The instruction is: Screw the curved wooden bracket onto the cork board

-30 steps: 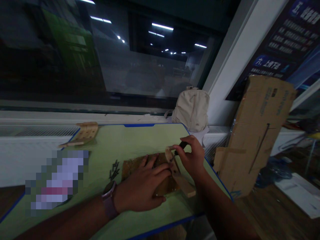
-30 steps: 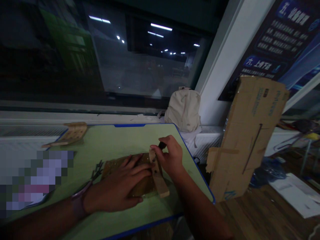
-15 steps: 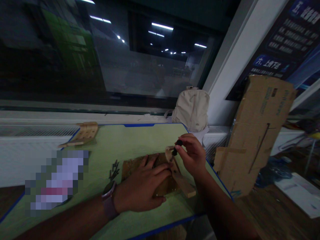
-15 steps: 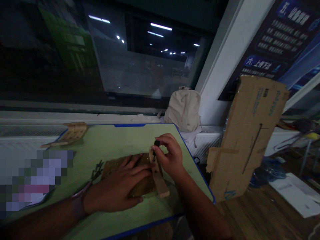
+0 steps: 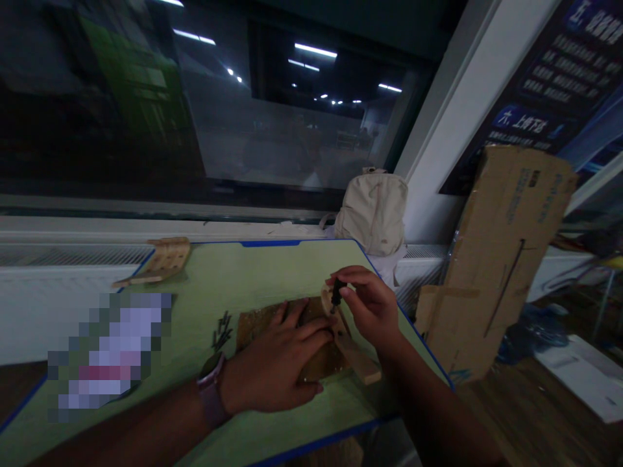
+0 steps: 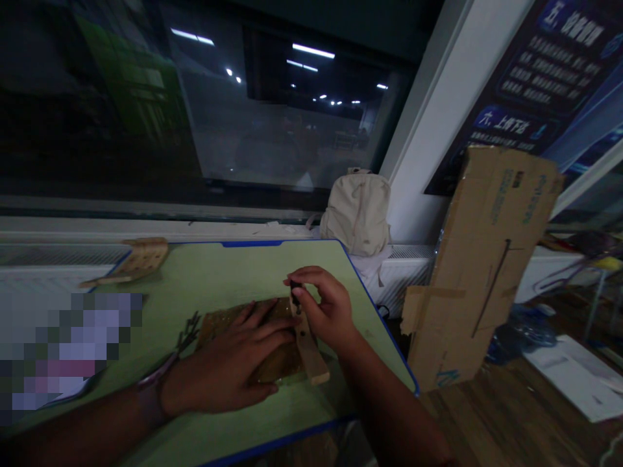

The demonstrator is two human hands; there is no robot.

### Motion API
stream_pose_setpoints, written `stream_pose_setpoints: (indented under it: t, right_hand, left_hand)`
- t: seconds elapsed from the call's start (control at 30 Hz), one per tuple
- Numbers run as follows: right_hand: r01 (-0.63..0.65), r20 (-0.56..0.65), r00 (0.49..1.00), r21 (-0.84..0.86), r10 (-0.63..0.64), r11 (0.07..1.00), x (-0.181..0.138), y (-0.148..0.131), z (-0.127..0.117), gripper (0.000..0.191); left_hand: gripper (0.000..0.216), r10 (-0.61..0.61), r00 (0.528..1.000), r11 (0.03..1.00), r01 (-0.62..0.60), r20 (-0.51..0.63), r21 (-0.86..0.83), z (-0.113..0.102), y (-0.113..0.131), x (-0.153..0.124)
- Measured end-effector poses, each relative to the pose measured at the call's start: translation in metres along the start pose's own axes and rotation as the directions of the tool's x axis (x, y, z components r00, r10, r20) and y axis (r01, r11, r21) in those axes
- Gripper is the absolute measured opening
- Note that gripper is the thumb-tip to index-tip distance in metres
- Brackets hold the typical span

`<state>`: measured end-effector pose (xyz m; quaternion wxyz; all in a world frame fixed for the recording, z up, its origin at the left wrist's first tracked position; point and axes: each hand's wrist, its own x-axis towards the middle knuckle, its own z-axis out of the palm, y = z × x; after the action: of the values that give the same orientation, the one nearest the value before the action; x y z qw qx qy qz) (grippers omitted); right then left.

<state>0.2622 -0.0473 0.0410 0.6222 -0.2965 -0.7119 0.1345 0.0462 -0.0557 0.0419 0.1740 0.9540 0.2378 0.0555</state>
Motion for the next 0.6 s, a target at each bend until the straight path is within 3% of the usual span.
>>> stream_pose_setpoints:
  t: [0.1,0.2,0.33,0.5,0.6]
  right_hand:
    - [0.0,-0.099,0.995,-0.052,-0.006,0.999,0.002,0.0,0.0,0.016]
    - [0.016,-0.179,0.982,-0.243,-0.061,0.97,0.004,0.002,-0.003,0.011]
    - [-0.023,-0.183,0.982,-0.357,-0.045,0.934,0.006,0.006,-0.009,0.007]
    - [-0.062,-0.174,0.984,-0.206,0.026,0.977,0.005,0.011,-0.009,0.016]
    - [-0.073,-0.078,0.994,-0.014,0.071,0.997,0.005,0.007,-0.006,0.019]
  left_hand:
    - [0.073,-0.003,1.0,1.0,0.003,0.0,-0.008,0.0,0.0,0.001]
    - [0.069,0.01,1.0,1.0,-0.011,-0.027,-0.01,0.0,0.0,0.0]
    - [0.069,0.021,0.999,1.0,-0.022,-0.03,-0.018,0.001,-0.001,0.0]
    - [0.072,0.02,0.999,1.0,-0.021,-0.034,-0.019,0.002,-0.003,0.0]
    - [0.071,0.025,0.998,1.0,-0.025,-0.049,-0.018,0.002,-0.002,0.0]
